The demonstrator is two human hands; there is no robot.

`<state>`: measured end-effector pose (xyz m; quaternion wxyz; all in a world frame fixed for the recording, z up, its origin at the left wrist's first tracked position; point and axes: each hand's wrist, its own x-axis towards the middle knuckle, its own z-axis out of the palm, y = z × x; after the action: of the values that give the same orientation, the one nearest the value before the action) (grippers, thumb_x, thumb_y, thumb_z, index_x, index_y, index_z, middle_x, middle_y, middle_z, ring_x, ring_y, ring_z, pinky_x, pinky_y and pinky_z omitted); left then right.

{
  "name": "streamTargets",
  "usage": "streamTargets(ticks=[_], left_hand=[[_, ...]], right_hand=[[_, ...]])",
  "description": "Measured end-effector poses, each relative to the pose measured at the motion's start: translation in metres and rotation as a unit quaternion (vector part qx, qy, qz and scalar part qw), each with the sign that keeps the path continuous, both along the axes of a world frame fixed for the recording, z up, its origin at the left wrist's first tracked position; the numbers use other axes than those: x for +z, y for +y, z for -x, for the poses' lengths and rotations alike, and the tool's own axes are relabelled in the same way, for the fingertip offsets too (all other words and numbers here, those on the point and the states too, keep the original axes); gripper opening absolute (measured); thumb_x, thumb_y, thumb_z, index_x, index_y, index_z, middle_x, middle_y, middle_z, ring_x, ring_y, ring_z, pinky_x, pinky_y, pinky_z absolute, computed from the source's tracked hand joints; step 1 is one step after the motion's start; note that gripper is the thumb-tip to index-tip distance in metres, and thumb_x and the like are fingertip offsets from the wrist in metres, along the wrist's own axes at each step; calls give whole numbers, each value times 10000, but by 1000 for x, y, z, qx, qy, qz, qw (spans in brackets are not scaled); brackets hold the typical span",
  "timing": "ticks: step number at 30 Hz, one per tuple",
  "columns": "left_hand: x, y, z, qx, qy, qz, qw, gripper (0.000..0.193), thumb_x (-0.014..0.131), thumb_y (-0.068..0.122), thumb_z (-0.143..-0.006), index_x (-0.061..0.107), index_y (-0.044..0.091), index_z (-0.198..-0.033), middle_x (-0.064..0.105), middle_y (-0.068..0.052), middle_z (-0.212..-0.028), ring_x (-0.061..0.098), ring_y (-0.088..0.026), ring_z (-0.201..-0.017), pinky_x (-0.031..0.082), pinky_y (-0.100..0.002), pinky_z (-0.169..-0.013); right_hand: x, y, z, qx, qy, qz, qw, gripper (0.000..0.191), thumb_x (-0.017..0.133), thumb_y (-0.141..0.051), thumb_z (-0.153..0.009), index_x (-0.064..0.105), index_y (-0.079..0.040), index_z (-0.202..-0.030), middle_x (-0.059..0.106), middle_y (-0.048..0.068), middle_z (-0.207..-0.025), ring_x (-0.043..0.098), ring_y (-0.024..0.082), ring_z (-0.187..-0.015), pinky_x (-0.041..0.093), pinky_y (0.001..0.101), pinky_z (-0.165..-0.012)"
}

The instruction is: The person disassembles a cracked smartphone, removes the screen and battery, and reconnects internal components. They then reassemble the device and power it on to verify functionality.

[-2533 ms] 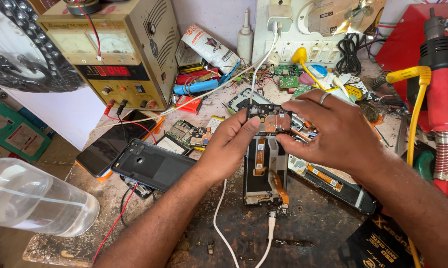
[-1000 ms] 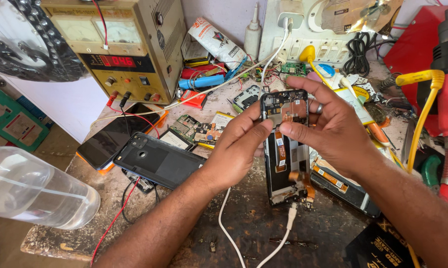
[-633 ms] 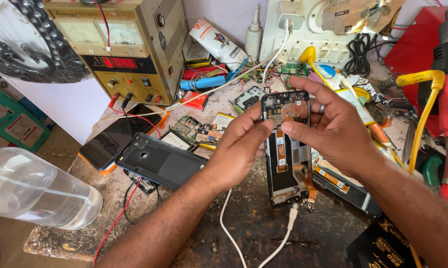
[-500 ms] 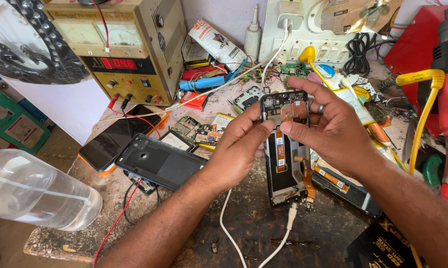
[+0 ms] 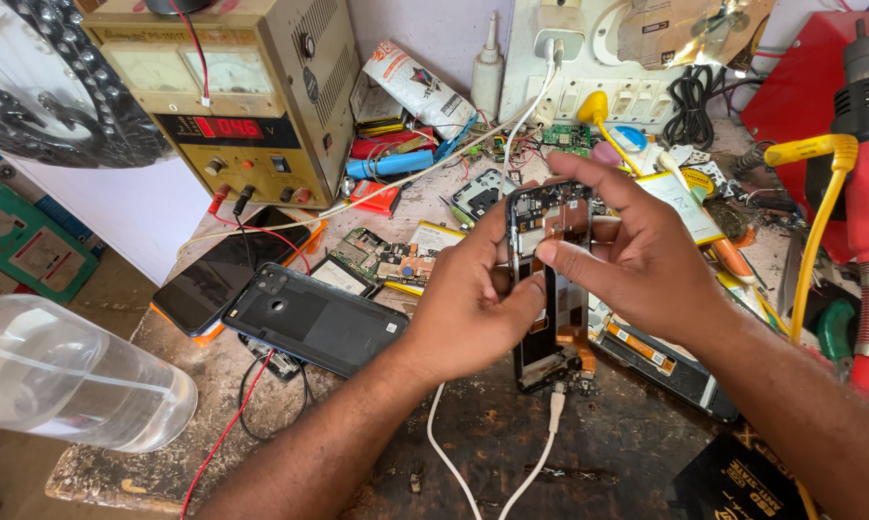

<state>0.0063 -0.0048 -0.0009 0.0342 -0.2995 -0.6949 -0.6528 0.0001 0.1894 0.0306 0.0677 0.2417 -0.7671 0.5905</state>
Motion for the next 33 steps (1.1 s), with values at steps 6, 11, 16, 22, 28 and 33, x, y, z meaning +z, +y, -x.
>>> streamTargets(ticks=[6, 11, 16, 22, 28, 33], left_hand=[[1, 0, -5, 25, -3, 17, 1000, 642, 621, -12, -878, 438, 85, -1486, 717, 24, -937, 577, 26, -634, 458, -173, -525], [-10, 5, 11, -60, -51, -101, 992, 457, 626, -23, -980, 533, 53, -1421, 691, 19, -1055, 575, 4, -816, 477, -187, -675], [-20, 6, 19, -82, -79, -148, 982, 404, 610, -51, -988, 543, 35, -1377, 706, 0, -1112, 628, -14, -930, 522, -195, -787], [-18, 1, 23, -67, -44, -167, 983, 499, 596, -84, -962, 502, 66, -1429, 693, -16, -1122, 628, -35, -936, 522, -200, -802], [-11, -3, 29, -38, -32, -234, 971, 325, 585, -90, -1001, 571, 2, -1313, 723, -59, -1171, 687, -88, -1035, 567, -245, -920], [-10, -6, 30, 19, -63, -277, 959, 246, 597, -54, -1005, 611, -7, -1246, 747, -69, -1064, 695, -103, -913, 581, -270, -816]], right_hand=[[1, 1, 0, -30, -4, -27, 999, 664, 768, 2, -843, 564, -115, -1464, 681, 13, -1092, 647, 74, -997, 600, 259, -848], [-1, 12, 9, 10, -100, 8, 995, 651, 739, -74, -886, 565, -147, -1509, 696, 27, -1070, 642, 78, -942, 577, 260, -844], [7, 23, 8, 71, -132, 1, 989, 595, 608, -190, -977, 491, -154, -1560, 728, 42, -1178, 630, 77, -1099, 504, 272, -980], [19, 25, -6, 92, -108, -28, 990, 739, 647, -157, -934, 389, -184, -1626, 636, 48, -1372, 583, 107, -1190, 457, 290, -999], [20, 19, -9, 83, 53, -24, 995, 618, 695, -250, -942, 472, -129, -1506, 484, 9, -1545, 536, 104, -1332, 503, 295, -1036], [9, 14, -12, -35, 126, -167, 977, 424, 884, -183, -758, 738, -87, -1144, 768, 1, -1086, 669, 94, -997, 537, 274, -820]])
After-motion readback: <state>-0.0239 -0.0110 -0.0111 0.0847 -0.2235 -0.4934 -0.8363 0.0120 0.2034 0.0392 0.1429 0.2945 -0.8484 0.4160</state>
